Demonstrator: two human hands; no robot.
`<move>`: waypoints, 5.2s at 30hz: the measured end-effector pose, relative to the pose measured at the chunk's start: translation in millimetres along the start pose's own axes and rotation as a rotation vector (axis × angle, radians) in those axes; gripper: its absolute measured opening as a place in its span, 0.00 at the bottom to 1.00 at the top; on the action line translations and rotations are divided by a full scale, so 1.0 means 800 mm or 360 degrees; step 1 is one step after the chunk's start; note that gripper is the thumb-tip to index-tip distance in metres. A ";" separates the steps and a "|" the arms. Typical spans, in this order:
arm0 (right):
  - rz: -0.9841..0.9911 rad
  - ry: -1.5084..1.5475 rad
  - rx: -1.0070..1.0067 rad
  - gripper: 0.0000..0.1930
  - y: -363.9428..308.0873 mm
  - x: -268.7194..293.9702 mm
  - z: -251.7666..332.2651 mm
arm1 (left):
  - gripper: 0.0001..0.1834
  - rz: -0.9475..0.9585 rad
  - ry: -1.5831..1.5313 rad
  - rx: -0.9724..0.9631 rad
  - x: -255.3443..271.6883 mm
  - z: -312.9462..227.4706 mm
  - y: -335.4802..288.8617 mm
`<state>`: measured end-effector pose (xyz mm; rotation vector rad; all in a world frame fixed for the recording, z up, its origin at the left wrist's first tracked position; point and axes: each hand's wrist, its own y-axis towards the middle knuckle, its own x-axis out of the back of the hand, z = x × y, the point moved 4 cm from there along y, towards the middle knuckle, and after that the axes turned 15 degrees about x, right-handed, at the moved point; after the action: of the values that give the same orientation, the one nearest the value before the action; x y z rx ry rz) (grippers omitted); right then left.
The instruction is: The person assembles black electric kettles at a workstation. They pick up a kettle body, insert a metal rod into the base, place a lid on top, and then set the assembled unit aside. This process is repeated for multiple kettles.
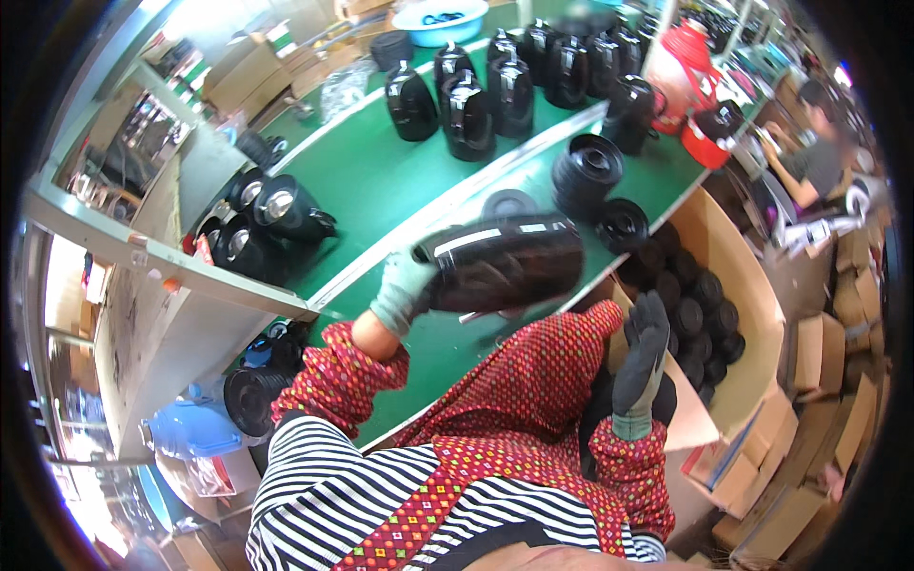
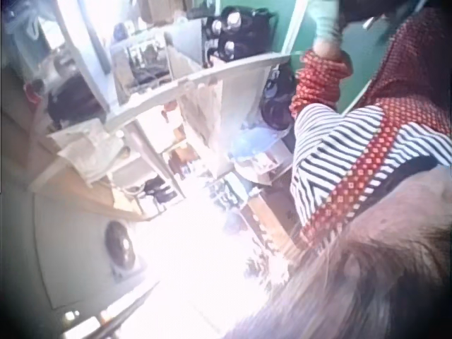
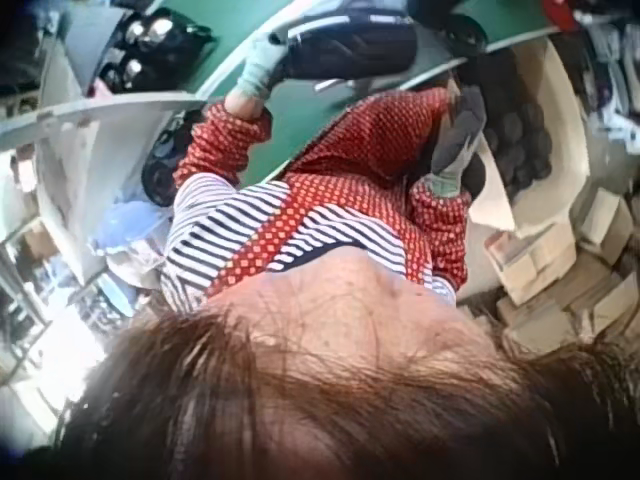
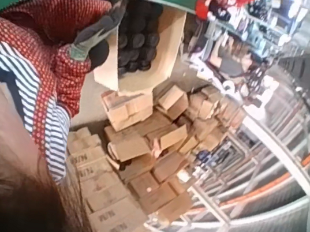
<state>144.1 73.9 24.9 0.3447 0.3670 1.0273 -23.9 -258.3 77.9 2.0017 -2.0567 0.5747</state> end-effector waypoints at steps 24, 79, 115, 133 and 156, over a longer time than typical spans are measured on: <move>-0.0094 -0.0319 -0.0658 0.24 -0.044 0.038 -0.132 | 0.57 -0.1218 0.0720 0.0130 0.149 0.077 0.284; 0.1471 0.1032 -0.1279 0.54 0.089 -0.145 0.049 | 0.31 0.1904 -0.1541 0.0981 -0.101 0.176 -0.078; 0.1114 -0.0284 0.0327 0.51 0.041 -0.085 0.072 | 0.31 0.1764 -0.1464 0.0680 -0.123 0.122 -0.086; 0.0372 0.0638 -0.0991 0.37 -0.006 0.007 0.032 | 0.22 0.0300 0.0063 -0.1140 -0.083 -0.052 -0.110; -0.0046 0.0550 0.0206 0.41 -0.023 0.006 0.081 | 0.30 0.0948 -0.0393 -0.0411 -0.099 -0.048 -0.097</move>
<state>189.6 62.2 73.1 0.2764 0.7498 1.0374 52.5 -170.2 89.0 1.3609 -2.7277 0.1347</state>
